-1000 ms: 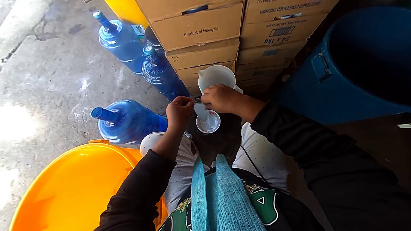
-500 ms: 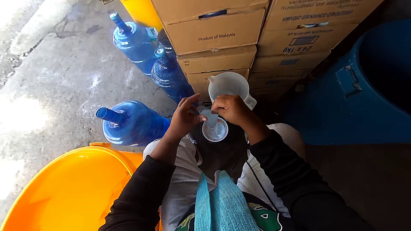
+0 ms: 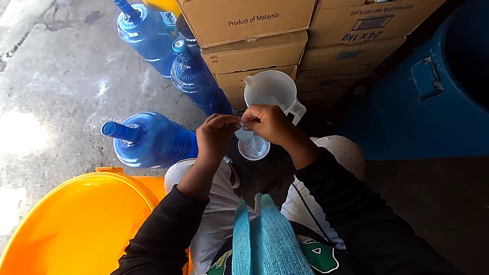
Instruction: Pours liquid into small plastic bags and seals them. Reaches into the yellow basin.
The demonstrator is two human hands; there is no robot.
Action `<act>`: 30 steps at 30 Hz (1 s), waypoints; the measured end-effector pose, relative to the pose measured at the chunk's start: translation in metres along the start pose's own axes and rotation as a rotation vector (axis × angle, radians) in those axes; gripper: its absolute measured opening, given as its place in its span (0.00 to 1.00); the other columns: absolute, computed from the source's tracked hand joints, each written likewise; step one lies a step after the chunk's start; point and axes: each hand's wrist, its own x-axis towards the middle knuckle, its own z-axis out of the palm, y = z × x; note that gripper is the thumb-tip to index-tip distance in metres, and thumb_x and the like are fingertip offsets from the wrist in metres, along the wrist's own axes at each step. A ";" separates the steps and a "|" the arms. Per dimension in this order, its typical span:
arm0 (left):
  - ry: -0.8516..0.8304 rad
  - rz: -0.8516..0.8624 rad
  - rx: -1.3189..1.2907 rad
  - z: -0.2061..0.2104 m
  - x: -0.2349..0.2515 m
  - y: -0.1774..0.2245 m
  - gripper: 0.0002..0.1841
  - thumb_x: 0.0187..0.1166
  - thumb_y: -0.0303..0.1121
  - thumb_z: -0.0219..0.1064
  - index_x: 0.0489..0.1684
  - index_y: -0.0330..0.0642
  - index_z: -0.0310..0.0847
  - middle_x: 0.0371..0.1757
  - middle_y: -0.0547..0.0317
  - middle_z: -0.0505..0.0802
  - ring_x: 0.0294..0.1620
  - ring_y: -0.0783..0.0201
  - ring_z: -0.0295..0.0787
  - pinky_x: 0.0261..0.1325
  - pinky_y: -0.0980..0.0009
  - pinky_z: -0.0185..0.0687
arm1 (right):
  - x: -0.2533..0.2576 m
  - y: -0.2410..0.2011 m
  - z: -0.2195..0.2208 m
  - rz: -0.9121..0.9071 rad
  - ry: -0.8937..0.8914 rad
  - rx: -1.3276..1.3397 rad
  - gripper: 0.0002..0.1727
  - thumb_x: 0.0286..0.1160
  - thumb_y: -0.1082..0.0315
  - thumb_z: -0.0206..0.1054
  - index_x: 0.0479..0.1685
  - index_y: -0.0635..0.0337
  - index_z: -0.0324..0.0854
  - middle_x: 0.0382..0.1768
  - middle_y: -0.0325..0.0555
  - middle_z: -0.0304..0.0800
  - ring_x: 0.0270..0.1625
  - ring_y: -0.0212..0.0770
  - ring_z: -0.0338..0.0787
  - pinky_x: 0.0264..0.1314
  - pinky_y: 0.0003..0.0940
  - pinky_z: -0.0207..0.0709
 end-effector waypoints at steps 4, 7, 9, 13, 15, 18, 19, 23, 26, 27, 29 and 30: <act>0.014 -0.198 -0.177 0.007 0.000 0.015 0.17 0.69 0.18 0.74 0.56 0.36 0.81 0.37 0.66 0.94 0.36 0.73 0.93 0.45 0.73 0.92 | 0.001 -0.005 0.004 0.037 -0.059 0.054 0.19 0.74 0.79 0.70 0.64 0.71 0.85 0.39 0.55 0.92 0.39 0.39 0.89 0.49 0.31 0.84; 0.031 -0.183 -0.138 0.012 -0.001 0.021 0.33 0.67 0.18 0.77 0.74 0.36 0.71 0.38 0.64 0.95 0.38 0.73 0.93 0.49 0.73 0.91 | 0.000 -0.003 0.007 -0.055 -0.016 0.010 0.13 0.74 0.77 0.71 0.55 0.70 0.90 0.46 0.59 0.95 0.48 0.46 0.94 0.58 0.34 0.85; 0.064 -0.155 -0.121 0.014 -0.002 0.026 0.44 0.64 0.16 0.78 0.85 0.36 0.58 0.41 0.60 0.94 0.38 0.70 0.94 0.47 0.71 0.93 | 0.001 -0.004 0.006 -0.035 -0.004 -0.008 0.09 0.73 0.78 0.71 0.47 0.69 0.92 0.44 0.57 0.95 0.50 0.46 0.94 0.59 0.34 0.84; 0.021 -0.061 -0.170 0.012 -0.001 0.018 0.50 0.64 0.19 0.80 0.88 0.34 0.47 0.50 0.59 0.81 0.35 0.71 0.92 0.44 0.72 0.95 | 0.000 0.003 0.004 -0.093 0.036 -0.007 0.07 0.71 0.80 0.68 0.34 0.67 0.93 0.36 0.54 0.94 0.42 0.41 0.92 0.48 0.31 0.84; -0.069 -0.031 -0.188 0.007 0.002 -0.001 0.33 0.76 0.32 0.74 0.80 0.35 0.65 0.48 0.63 0.83 0.42 0.73 0.88 0.50 0.71 0.90 | 0.000 0.010 0.003 -0.164 0.030 -0.017 0.07 0.72 0.79 0.68 0.32 0.67 0.92 0.35 0.54 0.94 0.41 0.42 0.92 0.48 0.32 0.84; -0.252 -0.107 -0.114 0.006 0.010 -0.022 0.29 0.88 0.58 0.53 0.61 0.42 0.87 0.62 0.59 0.85 0.67 0.67 0.78 0.70 0.66 0.75 | 0.001 0.015 -0.004 -0.259 -0.020 -0.053 0.06 0.71 0.77 0.71 0.32 0.64 0.94 0.34 0.53 0.91 0.42 0.44 0.90 0.49 0.34 0.83; -0.316 -0.143 -0.149 0.009 0.011 -0.025 0.34 0.87 0.63 0.47 0.58 0.41 0.88 0.67 0.57 0.84 0.73 0.66 0.74 0.77 0.63 0.69 | 0.001 0.015 -0.006 -0.272 -0.030 -0.065 0.06 0.70 0.77 0.71 0.32 0.63 0.95 0.33 0.53 0.89 0.42 0.45 0.89 0.49 0.35 0.82; -0.442 -0.220 -0.503 0.031 0.015 -0.020 0.41 0.83 0.72 0.42 0.66 0.43 0.79 0.61 0.70 0.89 0.68 0.78 0.81 0.77 0.70 0.72 | -0.001 0.016 -0.012 -0.311 -0.027 -0.100 0.06 0.69 0.76 0.72 0.31 0.61 0.95 0.35 0.53 0.91 0.46 0.47 0.90 0.52 0.37 0.82; -0.467 -0.254 -0.615 0.042 0.018 -0.014 0.27 0.85 0.67 0.47 0.53 0.59 0.83 0.48 0.81 0.93 0.59 0.82 0.86 0.69 0.74 0.79 | -0.001 0.022 -0.019 -0.301 -0.046 -0.127 0.06 0.70 0.73 0.72 0.31 0.59 0.96 0.32 0.51 0.89 0.46 0.48 0.89 0.51 0.39 0.80; -0.481 -0.258 -0.623 0.043 0.019 -0.014 0.25 0.87 0.65 0.46 0.50 0.60 0.83 0.47 0.81 0.93 0.57 0.82 0.86 0.68 0.74 0.79 | -0.001 0.022 -0.023 -0.267 -0.082 -0.114 0.06 0.71 0.73 0.72 0.32 0.59 0.95 0.32 0.51 0.88 0.47 0.48 0.88 0.51 0.39 0.79; -0.491 -0.254 -0.626 0.044 0.021 -0.016 0.23 0.89 0.61 0.46 0.49 0.60 0.84 0.48 0.79 0.93 0.59 0.80 0.86 0.70 0.72 0.79 | -0.001 0.022 -0.031 -0.176 -0.153 -0.069 0.07 0.73 0.72 0.71 0.34 0.61 0.95 0.35 0.50 0.88 0.47 0.44 0.86 0.51 0.37 0.78; -0.489 -0.254 -0.611 0.044 0.022 -0.016 0.22 0.90 0.59 0.45 0.50 0.59 0.84 0.50 0.78 0.93 0.61 0.80 0.85 0.71 0.72 0.78 | 0.000 0.022 -0.034 -0.139 -0.167 -0.046 0.06 0.74 0.72 0.71 0.34 0.62 0.94 0.35 0.50 0.87 0.44 0.41 0.86 0.50 0.34 0.78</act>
